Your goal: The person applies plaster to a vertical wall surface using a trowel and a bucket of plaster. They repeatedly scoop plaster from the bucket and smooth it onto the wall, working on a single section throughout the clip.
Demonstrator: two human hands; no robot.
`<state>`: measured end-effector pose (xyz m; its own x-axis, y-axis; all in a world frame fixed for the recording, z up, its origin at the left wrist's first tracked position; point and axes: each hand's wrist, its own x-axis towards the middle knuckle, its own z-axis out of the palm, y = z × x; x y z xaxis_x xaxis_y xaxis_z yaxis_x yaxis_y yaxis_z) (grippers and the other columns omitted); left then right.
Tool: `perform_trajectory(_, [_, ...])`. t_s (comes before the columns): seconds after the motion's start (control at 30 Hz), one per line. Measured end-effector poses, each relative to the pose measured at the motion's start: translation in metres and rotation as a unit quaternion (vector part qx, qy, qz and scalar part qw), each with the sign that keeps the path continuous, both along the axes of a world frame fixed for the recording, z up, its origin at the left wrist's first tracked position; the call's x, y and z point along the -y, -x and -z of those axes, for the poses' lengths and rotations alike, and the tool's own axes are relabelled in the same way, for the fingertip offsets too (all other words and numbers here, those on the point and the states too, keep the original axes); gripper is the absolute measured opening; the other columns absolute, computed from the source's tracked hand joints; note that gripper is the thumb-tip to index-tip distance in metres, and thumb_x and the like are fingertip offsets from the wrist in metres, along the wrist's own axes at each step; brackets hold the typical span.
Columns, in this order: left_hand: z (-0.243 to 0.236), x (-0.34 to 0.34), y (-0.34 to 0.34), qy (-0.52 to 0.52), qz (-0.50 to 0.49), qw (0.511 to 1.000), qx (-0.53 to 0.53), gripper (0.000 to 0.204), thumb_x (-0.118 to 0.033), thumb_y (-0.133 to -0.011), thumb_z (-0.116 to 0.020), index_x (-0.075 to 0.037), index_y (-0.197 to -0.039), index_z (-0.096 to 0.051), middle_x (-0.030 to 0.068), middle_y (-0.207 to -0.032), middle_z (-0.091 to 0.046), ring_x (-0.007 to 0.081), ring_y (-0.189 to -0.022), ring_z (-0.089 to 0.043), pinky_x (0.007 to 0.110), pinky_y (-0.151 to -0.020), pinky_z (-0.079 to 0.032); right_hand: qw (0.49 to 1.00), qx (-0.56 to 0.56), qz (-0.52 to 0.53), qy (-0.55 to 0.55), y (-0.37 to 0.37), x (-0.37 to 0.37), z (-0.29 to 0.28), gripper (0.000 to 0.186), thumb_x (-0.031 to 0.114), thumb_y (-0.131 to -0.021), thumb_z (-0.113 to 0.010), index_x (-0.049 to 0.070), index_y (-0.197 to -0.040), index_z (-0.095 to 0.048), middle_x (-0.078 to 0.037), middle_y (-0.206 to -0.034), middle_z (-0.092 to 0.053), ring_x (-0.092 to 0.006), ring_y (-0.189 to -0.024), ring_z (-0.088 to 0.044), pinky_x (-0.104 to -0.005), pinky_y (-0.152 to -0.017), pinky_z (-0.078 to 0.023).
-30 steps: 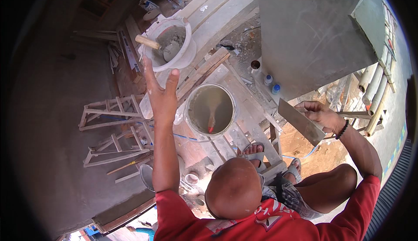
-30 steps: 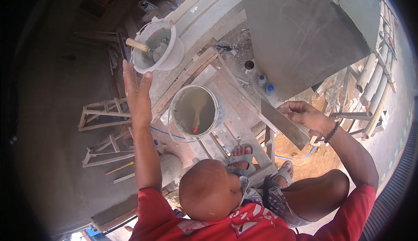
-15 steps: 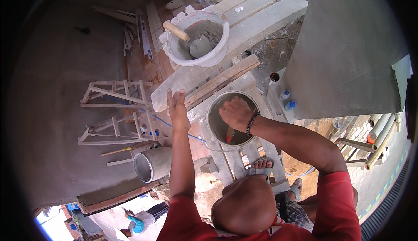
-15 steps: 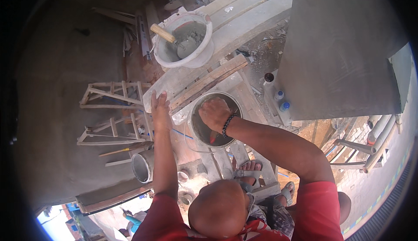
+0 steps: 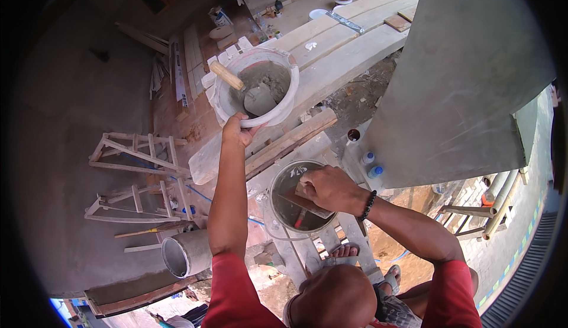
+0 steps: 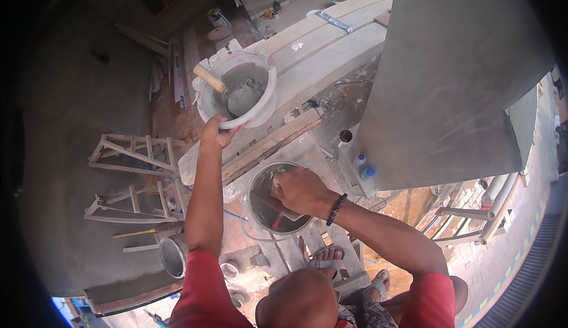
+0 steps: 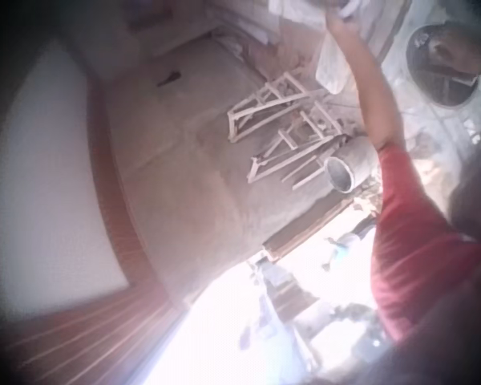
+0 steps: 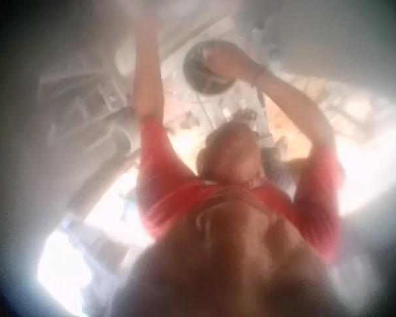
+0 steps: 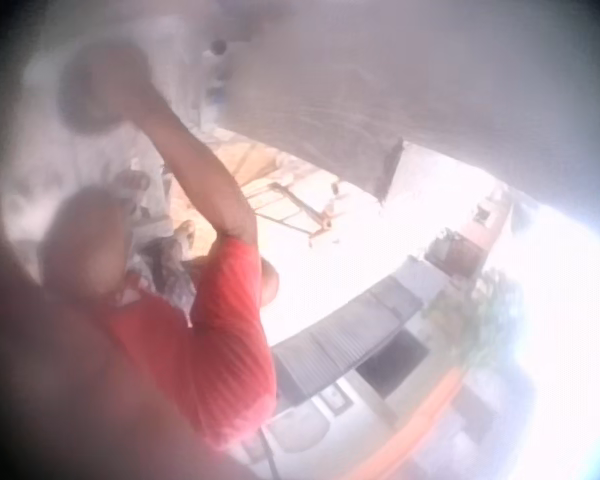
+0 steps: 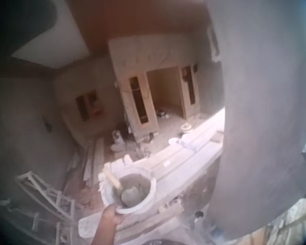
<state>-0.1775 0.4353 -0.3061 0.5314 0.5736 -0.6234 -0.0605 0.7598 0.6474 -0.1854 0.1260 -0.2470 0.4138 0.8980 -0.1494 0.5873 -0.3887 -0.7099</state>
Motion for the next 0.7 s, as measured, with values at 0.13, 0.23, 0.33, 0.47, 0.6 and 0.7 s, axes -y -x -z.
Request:
perform_trajectory(0.13, [0.003, -0.018, 0.017, -0.103, 0.001, 0.992, -0.066, 0.032, -0.003, -0.077, -0.057, 0.005, -0.107, -0.047, 0.0191, -0.102, -0.056, 0.0356, -0.081, -0.065, 0.047, -0.060, -0.061, 0.965, -0.240, 0.063, -0.088, -0.023, 0.043, -0.004, 0.025, 0.015, -0.088, -0.065, 0.002, -0.109, -0.069, -0.015, -0.089, -0.070, -0.0240, -0.086, -0.067, -0.0344, -0.081, -0.051])
perform_trajectory(0.23, [-0.009, -0.029, 0.027, -0.193, 0.053, 0.974, -0.109, 0.024, -0.007, -0.076, -0.061, 0.001, -0.097, -0.054, 0.0138, -0.087, -0.058, 0.0275, -0.066, -0.063, 0.040, -0.051, -0.056, 0.915, -0.360, 0.145, -0.106, -0.049, 0.073, -0.021, 0.022, 0.011, -0.092, -0.066, 0.002, -0.112, -0.068, -0.001, -0.094, -0.069, -0.0089, -0.084, -0.060, -0.0255, -0.079, -0.049])
perform_trajectory(0.33, [-0.032, -0.023, 0.033, -0.241, 0.091, 0.958, -0.126, 0.024, -0.007, -0.074, -0.062, 0.002, -0.095, -0.056, 0.0122, -0.083, -0.059, 0.0254, -0.064, -0.062, 0.040, -0.050, -0.055, 0.887, -0.353, 0.217, -0.202, -0.074, 0.069, -0.037, 0.024, 0.013, -0.091, -0.067, 0.002, -0.113, -0.068, 0.001, -0.091, -0.066, -0.0084, -0.082, -0.058, -0.0243, -0.076, -0.048])
perform_trajectory(0.47, [-0.050, -0.010, 0.035, -0.285, 0.144, 0.937, -0.140, 0.029, -0.005, -0.072, -0.063, 0.007, -0.098, -0.057, 0.0113, -0.084, -0.059, 0.0248, -0.065, -0.062, 0.040, -0.051, -0.054, 0.904, -0.302, 0.237, -0.187, -0.106, 0.024, -0.057, 0.024, 0.013, -0.089, -0.067, -0.002, -0.109, -0.069, -0.003, -0.092, -0.069, -0.0122, -0.084, -0.061, -0.0264, -0.077, -0.048])
perform_trajectory(0.6, [-0.059, 0.002, 0.036, -0.320, 0.200, 0.916, -0.134, 0.036, -0.003, -0.071, -0.061, 0.006, -0.105, -0.058, 0.0103, -0.084, -0.059, 0.0220, -0.065, -0.060, 0.036, -0.050, -0.052, 0.970, -0.135, 0.155, -0.127, -0.126, -0.030, -0.038, 0.023, 0.014, -0.085, -0.068, -0.001, -0.102, -0.071, -0.009, -0.092, -0.073, -0.0198, -0.085, -0.067, -0.0311, -0.079, -0.050])
perform_trajectory(0.7, [-0.059, 0.011, 0.038, -0.323, 0.219, 0.912, -0.126, 0.038, -0.002, -0.070, -0.059, 0.003, -0.108, -0.058, 0.0092, -0.084, -0.059, 0.0196, -0.065, -0.059, 0.035, -0.049, -0.050, 0.987, -0.057, 0.126, -0.082, -0.121, -0.055, -0.027, 0.022, 0.016, -0.084, -0.071, -0.001, -0.097, -0.072, -0.014, -0.092, -0.072, -0.0219, -0.087, -0.067, -0.0317, -0.082, -0.051])
